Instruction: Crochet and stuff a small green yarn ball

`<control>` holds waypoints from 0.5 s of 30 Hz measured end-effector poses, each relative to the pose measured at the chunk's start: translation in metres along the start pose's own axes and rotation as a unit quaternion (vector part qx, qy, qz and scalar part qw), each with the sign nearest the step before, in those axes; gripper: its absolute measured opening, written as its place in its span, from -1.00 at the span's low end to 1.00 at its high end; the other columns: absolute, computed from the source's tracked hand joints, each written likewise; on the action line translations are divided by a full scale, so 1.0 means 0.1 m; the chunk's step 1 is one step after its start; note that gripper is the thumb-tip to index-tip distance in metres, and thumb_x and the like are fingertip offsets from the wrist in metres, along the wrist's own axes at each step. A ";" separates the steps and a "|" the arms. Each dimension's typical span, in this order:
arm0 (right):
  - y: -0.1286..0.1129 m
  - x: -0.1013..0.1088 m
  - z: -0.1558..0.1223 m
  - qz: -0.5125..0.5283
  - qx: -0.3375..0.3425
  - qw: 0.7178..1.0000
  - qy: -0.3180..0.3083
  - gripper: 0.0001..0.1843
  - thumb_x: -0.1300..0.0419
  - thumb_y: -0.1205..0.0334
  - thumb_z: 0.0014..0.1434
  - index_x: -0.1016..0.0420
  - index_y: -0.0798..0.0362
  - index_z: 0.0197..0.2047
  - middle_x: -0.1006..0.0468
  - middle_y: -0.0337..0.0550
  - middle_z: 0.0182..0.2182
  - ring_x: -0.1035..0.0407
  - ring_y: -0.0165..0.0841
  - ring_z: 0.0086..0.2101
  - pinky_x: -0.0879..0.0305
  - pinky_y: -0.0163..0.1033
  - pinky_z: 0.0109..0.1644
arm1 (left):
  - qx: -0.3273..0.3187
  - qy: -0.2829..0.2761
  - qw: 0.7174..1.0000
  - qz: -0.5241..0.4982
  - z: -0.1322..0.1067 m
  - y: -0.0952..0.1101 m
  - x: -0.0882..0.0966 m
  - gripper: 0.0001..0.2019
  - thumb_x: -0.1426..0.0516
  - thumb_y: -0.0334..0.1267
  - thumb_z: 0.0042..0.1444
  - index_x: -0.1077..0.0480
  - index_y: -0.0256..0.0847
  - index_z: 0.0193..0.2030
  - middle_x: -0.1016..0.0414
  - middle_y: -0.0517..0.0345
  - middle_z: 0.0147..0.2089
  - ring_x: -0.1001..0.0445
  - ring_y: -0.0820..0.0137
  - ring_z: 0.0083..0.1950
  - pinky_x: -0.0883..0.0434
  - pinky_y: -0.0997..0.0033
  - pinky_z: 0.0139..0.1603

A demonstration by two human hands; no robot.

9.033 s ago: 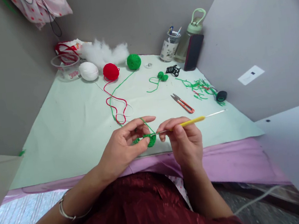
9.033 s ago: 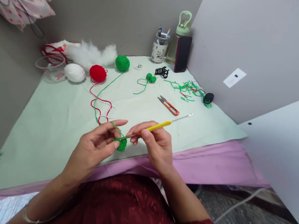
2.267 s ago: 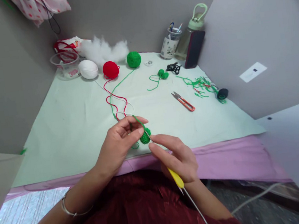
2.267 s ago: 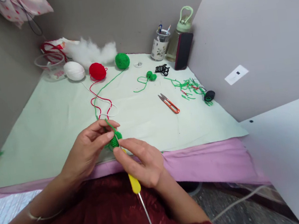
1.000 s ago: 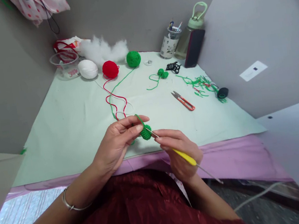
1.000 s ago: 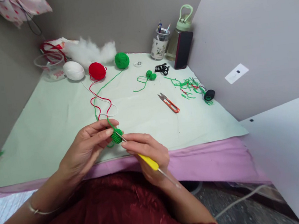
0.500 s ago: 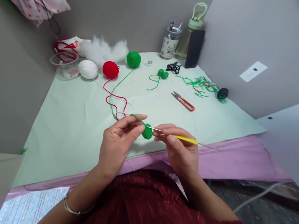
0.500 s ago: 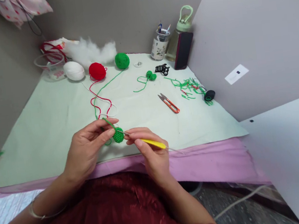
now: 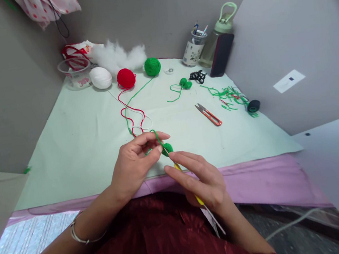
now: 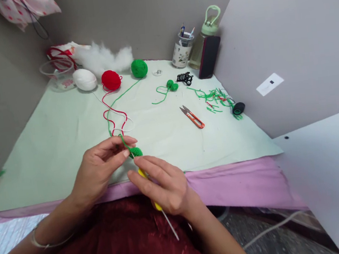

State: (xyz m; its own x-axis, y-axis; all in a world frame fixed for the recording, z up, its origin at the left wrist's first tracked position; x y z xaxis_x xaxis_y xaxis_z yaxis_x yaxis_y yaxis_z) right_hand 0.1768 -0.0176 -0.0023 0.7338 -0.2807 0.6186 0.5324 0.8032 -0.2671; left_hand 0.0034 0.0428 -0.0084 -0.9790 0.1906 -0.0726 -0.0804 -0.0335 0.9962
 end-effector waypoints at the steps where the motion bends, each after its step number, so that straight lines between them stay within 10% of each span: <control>1: 0.02 0.02 0.01 0.028 -0.020 0.999 0.007 -0.55 -0.12 0.45 0.37 -0.55 -0.03 0.24 -0.65 0.05 0.10 -0.56 -0.18 0.11 -0.64 -0.06 0.08 | 0.012 -0.012 1.000 -0.022 0.01 -0.02 0.01 -0.84 -0.29 -0.30 0.22 -0.66 -0.09 -0.07 -0.63 0.17 -0.17 -0.54 0.42 -0.14 -0.46 0.45 -0.03; 6: 0.06 0.09 0.04 0.126 -0.104 0.986 0.033 -0.55 -0.12 0.49 0.35 -0.60 -0.11 0.16 -0.64 -0.05 0.10 -0.59 -0.28 0.04 -0.62 -0.16 0.06 | 0.025 -0.034 0.998 -0.046 0.03 -0.05 0.02 -0.84 -0.31 -0.26 0.22 -0.67 -0.04 -0.06 -0.63 0.21 -0.18 -0.53 0.45 -0.14 -0.44 0.49 -0.04; 12: -0.09 0.02 0.08 -0.054 0.013 0.997 -0.062 -0.64 -0.13 0.43 0.39 -0.58 0.06 0.17 -0.63 0.14 0.12 -0.51 -0.12 0.17 -0.61 0.00 0.15 | -0.100 0.045 0.986 0.125 0.01 0.07 0.01 -0.84 -0.26 -0.41 0.18 -0.65 -0.14 -0.15 -0.63 0.17 -0.18 -0.53 0.41 -0.11 -0.42 0.39 0.08; 15: -0.06 0.03 0.07 0.014 -0.039 0.998 -0.042 -0.58 -0.12 0.46 0.38 -0.57 -0.04 0.20 -0.61 0.08 0.15 -0.54 -0.18 0.13 -0.63 -0.06 0.10 | -0.071 0.027 0.993 0.086 0.02 0.04 0.02 -0.86 -0.27 -0.38 0.20 -0.65 -0.13 -0.14 -0.64 0.17 -0.14 -0.55 0.41 -0.10 -0.43 0.40 0.06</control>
State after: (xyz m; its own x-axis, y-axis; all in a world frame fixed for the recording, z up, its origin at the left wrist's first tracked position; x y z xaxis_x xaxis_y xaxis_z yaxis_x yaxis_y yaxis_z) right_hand 0.1730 -0.0197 0.0060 0.7124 -0.2101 0.6695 0.5451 0.7666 -0.3395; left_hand 0.0015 0.0450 -0.0043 -0.9887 0.1176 0.0925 0.0677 -0.1998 0.9775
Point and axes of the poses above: each hand's wrist, its own z-axis towards the middle knuckle, its own x-axis out of the back of the hand, y = z × x, the point moved 4 cm from there along z, towards the middle knuckle
